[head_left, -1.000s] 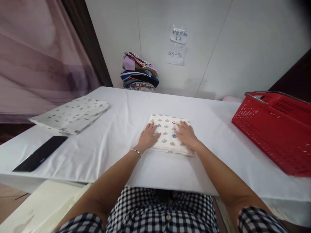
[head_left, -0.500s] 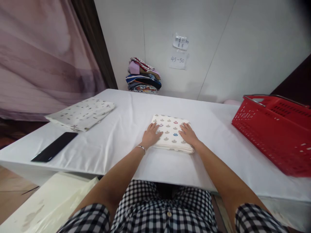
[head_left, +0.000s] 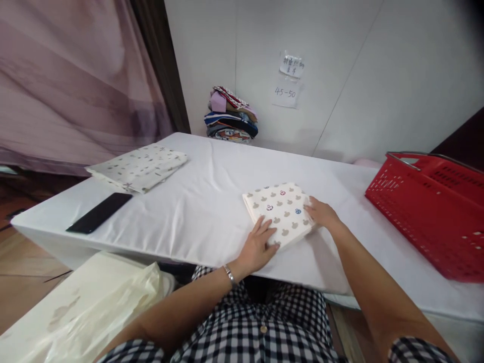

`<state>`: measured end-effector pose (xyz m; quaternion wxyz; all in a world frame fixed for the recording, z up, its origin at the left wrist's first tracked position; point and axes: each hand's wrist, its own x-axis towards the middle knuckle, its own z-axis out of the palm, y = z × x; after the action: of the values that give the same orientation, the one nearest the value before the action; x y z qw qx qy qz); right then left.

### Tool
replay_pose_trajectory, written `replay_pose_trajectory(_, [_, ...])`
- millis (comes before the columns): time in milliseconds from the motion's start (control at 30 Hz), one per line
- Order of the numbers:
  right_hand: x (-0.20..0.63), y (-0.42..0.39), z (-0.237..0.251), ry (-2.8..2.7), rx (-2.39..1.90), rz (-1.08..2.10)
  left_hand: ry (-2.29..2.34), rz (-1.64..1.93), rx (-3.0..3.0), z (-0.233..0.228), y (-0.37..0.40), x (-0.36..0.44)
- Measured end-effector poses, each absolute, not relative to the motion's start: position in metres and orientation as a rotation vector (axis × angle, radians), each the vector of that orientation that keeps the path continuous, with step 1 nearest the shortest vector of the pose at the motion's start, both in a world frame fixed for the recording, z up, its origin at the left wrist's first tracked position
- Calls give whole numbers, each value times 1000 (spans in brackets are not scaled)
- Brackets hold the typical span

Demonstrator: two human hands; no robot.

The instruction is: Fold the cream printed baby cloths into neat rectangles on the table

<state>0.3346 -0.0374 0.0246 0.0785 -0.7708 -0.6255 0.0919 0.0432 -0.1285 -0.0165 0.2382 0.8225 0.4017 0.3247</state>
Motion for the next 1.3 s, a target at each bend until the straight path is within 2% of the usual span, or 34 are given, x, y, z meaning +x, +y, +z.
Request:
replay_pose_trajectory(300, [339, -40, 20, -1823, -2324, 445, 1004, 823, 2482, -14, -120, 29])
replay_pose_trajectory(400, [337, -29, 28, -1842, -2317, 334, 1008, 812, 2485, -17, -116, 40])
replay_pose_trajectory(600, [317, -1, 41, -1794, -2310, -120, 962, 763, 2495, -18, -89, 70])
replay_pose_trajectory(733, [270, -22, 33, -2071, -1859, -132, 947, 1014, 2346, -24, -83, 57])
replay_pose_trajectory(833, [234, -58, 17, -2252, -1652, -37, 1180, 1239, 2120, -32, -72, 36])
replay_pose_trajectory(933, [212, -87, 2, -2367, -1635, -98, 1473, 1296, 1895, -34, -48, 24])
replay_pose_trajectory(1067, [205, -99, -7, -2336, -1681, -238, 1608, 1188, 1816, -27, -14, 25])
replay_pose_trajectory(1300, [206, -96, -9, -2323, -1654, -284, 1661, 1003, 1702, -15, 13, 29])
